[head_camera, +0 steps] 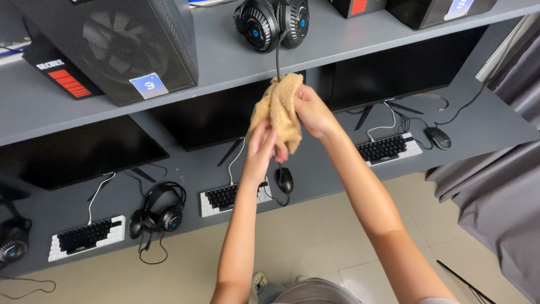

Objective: The person wipes a keyboard, mouse, and headphones with a cloth on a desk. They lift and turn the keyboard to clean its underside, wipe the mouse and its cable, and clean the earcups and headband of the headphones before placing them back on the desk.

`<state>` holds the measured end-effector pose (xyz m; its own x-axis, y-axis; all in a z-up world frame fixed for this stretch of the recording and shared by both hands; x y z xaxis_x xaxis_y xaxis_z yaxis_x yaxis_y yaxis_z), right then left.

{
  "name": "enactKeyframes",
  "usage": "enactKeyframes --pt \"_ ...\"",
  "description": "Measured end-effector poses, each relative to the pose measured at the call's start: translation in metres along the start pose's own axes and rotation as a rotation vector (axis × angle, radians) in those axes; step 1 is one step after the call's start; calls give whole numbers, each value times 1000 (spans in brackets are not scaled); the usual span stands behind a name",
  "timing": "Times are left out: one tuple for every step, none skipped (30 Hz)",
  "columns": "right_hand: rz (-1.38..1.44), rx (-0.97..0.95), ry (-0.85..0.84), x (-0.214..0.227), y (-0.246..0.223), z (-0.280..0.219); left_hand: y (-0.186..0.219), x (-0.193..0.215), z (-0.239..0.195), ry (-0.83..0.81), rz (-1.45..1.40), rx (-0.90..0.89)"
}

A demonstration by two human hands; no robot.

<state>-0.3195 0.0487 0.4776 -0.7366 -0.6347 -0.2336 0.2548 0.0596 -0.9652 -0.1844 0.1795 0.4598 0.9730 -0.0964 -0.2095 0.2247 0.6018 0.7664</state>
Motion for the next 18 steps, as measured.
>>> enactKeyframes --pt "-1 4 3 -5 -6 1 -2 0 2 -5 -1 -2" --pt "72 12 24 -9 -12 2 -4 1 5 24 58 -16" --pt "142 21 41 -13 -20 4 -5 2 8 56 119 -32" --pt "138 27 40 -13 -25 14 -3 -1 4 53 118 -39" --pt "246 35 46 -12 -32 24 2 -4 2 64 225 -159" --pt "354 43 50 -10 -38 34 6 -8 -1 72 329 -280" --pt "351 47 51 -3 -40 50 12 -11 -2 70 327 -284" --pt "506 4 57 6 -40 66 16 -14 -3 52 450 -206" --pt "660 -43 58 12 -40 83 22 -15 -4 36 574 -127" --pt "656 -42 53 16 -40 91 22 -13 -5 40 575 -132" --pt "745 -119 30 20 -42 102 22 -11 -3 13 577 -148" --pt "832 -197 6 24 -43 113 21 -10 -2 -14 580 -164" --pt "831 -197 5 28 -35 118 22 -7 1 -13 580 -166" --pt "903 -126 -20 33 -28 124 23 -4 3 -22 608 -191" --pt "976 -51 -46 38 -22 129 25 -2 6 -32 637 -217" --pt "975 -49 -47 32 -23 119 25 1 7 -33 637 -220" --pt "955 4 74 27 -23 110 27 5 8 -2 640 -225" --pt "933 58 194 22 -23 100 28 8 9 28 643 -230"
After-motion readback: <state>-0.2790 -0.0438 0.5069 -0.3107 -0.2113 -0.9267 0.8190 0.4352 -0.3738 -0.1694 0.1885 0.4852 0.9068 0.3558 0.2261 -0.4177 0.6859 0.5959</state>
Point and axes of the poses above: each hand's wrist, its own z-axis towards the middle knuckle, its own x-axis out of the back of the hand, y = z × x, the point moved 2 cm from there along z, towards the middle knuckle, and after that the axes turned 15 degrees about -x, right-handed, at the moved point
